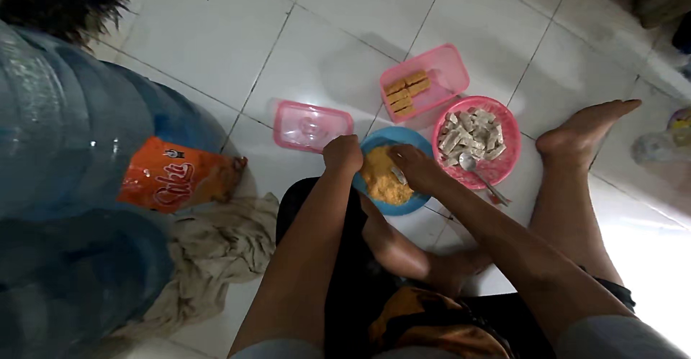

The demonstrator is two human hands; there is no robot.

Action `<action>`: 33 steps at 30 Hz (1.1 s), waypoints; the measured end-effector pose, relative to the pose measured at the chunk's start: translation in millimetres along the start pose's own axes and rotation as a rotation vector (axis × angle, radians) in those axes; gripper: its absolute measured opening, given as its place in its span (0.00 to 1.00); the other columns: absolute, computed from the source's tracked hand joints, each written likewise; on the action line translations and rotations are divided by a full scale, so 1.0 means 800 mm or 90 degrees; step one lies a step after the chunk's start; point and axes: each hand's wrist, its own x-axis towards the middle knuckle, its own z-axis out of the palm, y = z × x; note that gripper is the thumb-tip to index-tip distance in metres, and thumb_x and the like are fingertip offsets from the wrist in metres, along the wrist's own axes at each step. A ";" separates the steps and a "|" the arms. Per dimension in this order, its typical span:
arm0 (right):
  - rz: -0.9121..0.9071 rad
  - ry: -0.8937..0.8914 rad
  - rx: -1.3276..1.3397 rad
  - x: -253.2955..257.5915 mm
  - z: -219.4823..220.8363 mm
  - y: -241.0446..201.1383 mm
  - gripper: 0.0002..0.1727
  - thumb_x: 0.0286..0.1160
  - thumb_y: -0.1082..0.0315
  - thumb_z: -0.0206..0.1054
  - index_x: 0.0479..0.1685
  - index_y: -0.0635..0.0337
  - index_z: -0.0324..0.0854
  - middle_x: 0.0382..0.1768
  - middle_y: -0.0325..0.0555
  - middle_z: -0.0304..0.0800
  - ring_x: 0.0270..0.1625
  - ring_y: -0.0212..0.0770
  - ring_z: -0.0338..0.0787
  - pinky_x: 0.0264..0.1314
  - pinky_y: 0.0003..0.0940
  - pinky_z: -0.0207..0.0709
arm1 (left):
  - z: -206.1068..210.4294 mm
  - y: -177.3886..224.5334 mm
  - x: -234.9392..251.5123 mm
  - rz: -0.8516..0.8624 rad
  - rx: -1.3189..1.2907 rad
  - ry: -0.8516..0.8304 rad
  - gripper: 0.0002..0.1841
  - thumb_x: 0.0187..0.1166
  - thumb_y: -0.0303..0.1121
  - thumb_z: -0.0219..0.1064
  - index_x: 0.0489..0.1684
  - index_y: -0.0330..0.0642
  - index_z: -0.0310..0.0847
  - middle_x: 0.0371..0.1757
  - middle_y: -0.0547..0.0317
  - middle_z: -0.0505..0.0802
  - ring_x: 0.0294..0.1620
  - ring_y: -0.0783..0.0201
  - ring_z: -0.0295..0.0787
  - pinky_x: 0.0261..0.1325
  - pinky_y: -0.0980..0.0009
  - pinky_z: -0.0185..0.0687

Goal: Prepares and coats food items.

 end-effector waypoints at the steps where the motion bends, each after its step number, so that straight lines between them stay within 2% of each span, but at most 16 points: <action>1: 0.020 -0.027 0.011 -0.007 0.000 0.001 0.48 0.55 0.84 0.77 0.87 0.62 0.67 0.86 0.60 0.67 0.89 0.63 0.64 0.88 0.62 0.63 | 0.000 0.001 0.000 -0.003 0.000 -0.001 0.13 0.88 0.34 0.58 0.58 0.38 0.85 0.61 0.37 0.90 0.67 0.36 0.85 0.61 0.34 0.78; 3: 0.036 -0.017 0.010 -0.022 0.010 0.009 0.57 0.37 0.79 0.88 0.85 0.62 0.69 0.83 0.62 0.70 0.85 0.67 0.68 0.80 0.67 0.69 | 0.001 0.001 0.000 -0.006 0.003 0.006 0.13 0.88 0.35 0.59 0.56 0.37 0.85 0.60 0.37 0.90 0.66 0.37 0.85 0.60 0.35 0.79; 4: 0.033 0.002 0.007 -0.030 0.015 0.013 0.57 0.35 0.78 0.89 0.84 0.61 0.71 0.81 0.62 0.72 0.83 0.68 0.71 0.76 0.68 0.73 | 0.001 0.002 -0.001 -0.004 0.004 0.007 0.13 0.87 0.34 0.59 0.56 0.37 0.85 0.60 0.37 0.90 0.66 0.37 0.85 0.60 0.35 0.79; 5: 0.037 0.017 0.008 -0.035 0.018 0.014 0.54 0.38 0.78 0.88 0.82 0.60 0.73 0.79 0.62 0.74 0.81 0.68 0.73 0.73 0.67 0.76 | 0.001 0.002 -0.002 -0.002 0.005 0.005 0.13 0.87 0.34 0.59 0.56 0.35 0.85 0.60 0.36 0.89 0.66 0.36 0.85 0.59 0.35 0.79; 8: 0.098 0.029 0.051 -0.035 0.018 0.006 0.38 0.58 0.82 0.79 0.77 0.61 0.77 0.73 0.65 0.78 0.77 0.69 0.78 0.68 0.64 0.81 | -0.001 0.004 -0.005 -0.004 0.008 -0.001 0.13 0.87 0.34 0.59 0.54 0.34 0.85 0.59 0.36 0.89 0.66 0.36 0.85 0.59 0.35 0.79; 10: 0.160 0.022 0.096 -0.027 0.016 0.000 0.29 0.66 0.83 0.72 0.72 0.63 0.80 0.69 0.66 0.81 0.74 0.66 0.81 0.69 0.62 0.81 | -0.002 0.003 -0.006 -0.006 0.008 -0.003 0.13 0.87 0.34 0.59 0.54 0.34 0.85 0.59 0.35 0.89 0.66 0.36 0.85 0.59 0.34 0.78; 13: 0.249 0.029 0.195 -0.020 0.011 0.002 0.24 0.67 0.82 0.72 0.67 0.65 0.83 0.67 0.65 0.84 0.71 0.65 0.84 0.71 0.64 0.78 | -0.001 0.003 -0.005 -0.016 0.006 -0.004 0.13 0.86 0.34 0.60 0.55 0.34 0.85 0.60 0.34 0.89 0.66 0.35 0.85 0.59 0.33 0.78; 15: 0.266 0.047 0.272 -0.021 0.003 0.003 0.22 0.67 0.80 0.73 0.64 0.64 0.86 0.62 0.64 0.88 0.68 0.64 0.86 0.71 0.65 0.77 | -0.001 0.003 -0.004 -0.017 0.002 -0.005 0.14 0.86 0.34 0.59 0.57 0.34 0.85 0.61 0.34 0.89 0.67 0.34 0.84 0.60 0.33 0.78; 18: 0.275 0.018 0.339 -0.018 -0.027 -0.013 0.20 0.73 0.79 0.69 0.64 0.60 0.87 0.62 0.57 0.91 0.66 0.56 0.89 0.71 0.60 0.79 | -0.003 0.004 -0.006 -0.021 -0.005 -0.012 0.14 0.84 0.32 0.61 0.58 0.32 0.85 0.61 0.33 0.89 0.66 0.34 0.84 0.59 0.32 0.78; 20: 0.253 0.039 0.298 -0.006 -0.029 -0.022 0.17 0.78 0.76 0.63 0.63 0.61 0.88 0.61 0.57 0.91 0.65 0.56 0.89 0.71 0.58 0.80 | -0.004 0.006 -0.007 -0.019 0.001 -0.017 0.13 0.83 0.32 0.61 0.55 0.32 0.84 0.59 0.33 0.89 0.65 0.34 0.85 0.56 0.32 0.79; 22: 0.209 0.034 0.222 0.012 -0.024 -0.031 0.18 0.84 0.68 0.64 0.69 0.61 0.85 0.68 0.59 0.86 0.71 0.58 0.85 0.74 0.59 0.77 | -0.006 0.006 -0.008 -0.013 -0.004 -0.017 0.14 0.85 0.33 0.60 0.56 0.33 0.84 0.60 0.33 0.89 0.65 0.34 0.85 0.57 0.33 0.78; 24: 0.140 0.031 0.148 0.032 -0.004 -0.037 0.29 0.78 0.54 0.72 0.77 0.56 0.79 0.77 0.58 0.78 0.80 0.60 0.78 0.77 0.62 0.75 | -0.006 0.004 -0.008 -0.009 -0.011 -0.016 0.14 0.84 0.32 0.60 0.57 0.34 0.85 0.60 0.34 0.89 0.66 0.35 0.85 0.58 0.33 0.79; 26: 0.075 0.016 0.081 0.043 0.014 -0.047 0.39 0.68 0.47 0.78 0.79 0.56 0.76 0.78 0.62 0.75 0.82 0.65 0.72 0.79 0.63 0.71 | -0.005 0.005 -0.008 -0.011 -0.004 -0.017 0.13 0.82 0.29 0.61 0.57 0.34 0.85 0.60 0.35 0.89 0.66 0.35 0.85 0.58 0.34 0.79; 28: 0.029 0.006 0.014 0.049 0.028 -0.054 0.38 0.65 0.48 0.78 0.76 0.57 0.78 0.74 0.63 0.78 0.79 0.66 0.73 0.78 0.64 0.68 | -0.003 0.005 -0.007 -0.016 0.003 -0.018 0.13 0.82 0.29 0.60 0.57 0.35 0.84 0.60 0.35 0.89 0.65 0.36 0.85 0.57 0.34 0.80; 31: -0.009 -0.010 -0.024 0.053 0.034 -0.051 0.29 0.69 0.58 0.76 0.71 0.59 0.83 0.67 0.61 0.83 0.75 0.64 0.77 0.74 0.65 0.67 | -0.002 0.005 -0.005 -0.012 0.002 -0.015 0.13 0.84 0.30 0.60 0.56 0.34 0.84 0.60 0.35 0.89 0.66 0.36 0.85 0.58 0.35 0.80; 33: -0.004 -0.042 0.017 0.053 0.025 -0.047 0.22 0.71 0.66 0.74 0.66 0.59 0.87 0.65 0.61 0.87 0.74 0.63 0.80 0.76 0.65 0.65 | -0.002 0.004 -0.005 -0.013 -0.004 -0.015 0.13 0.84 0.30 0.59 0.58 0.34 0.84 0.61 0.36 0.89 0.66 0.36 0.85 0.59 0.35 0.79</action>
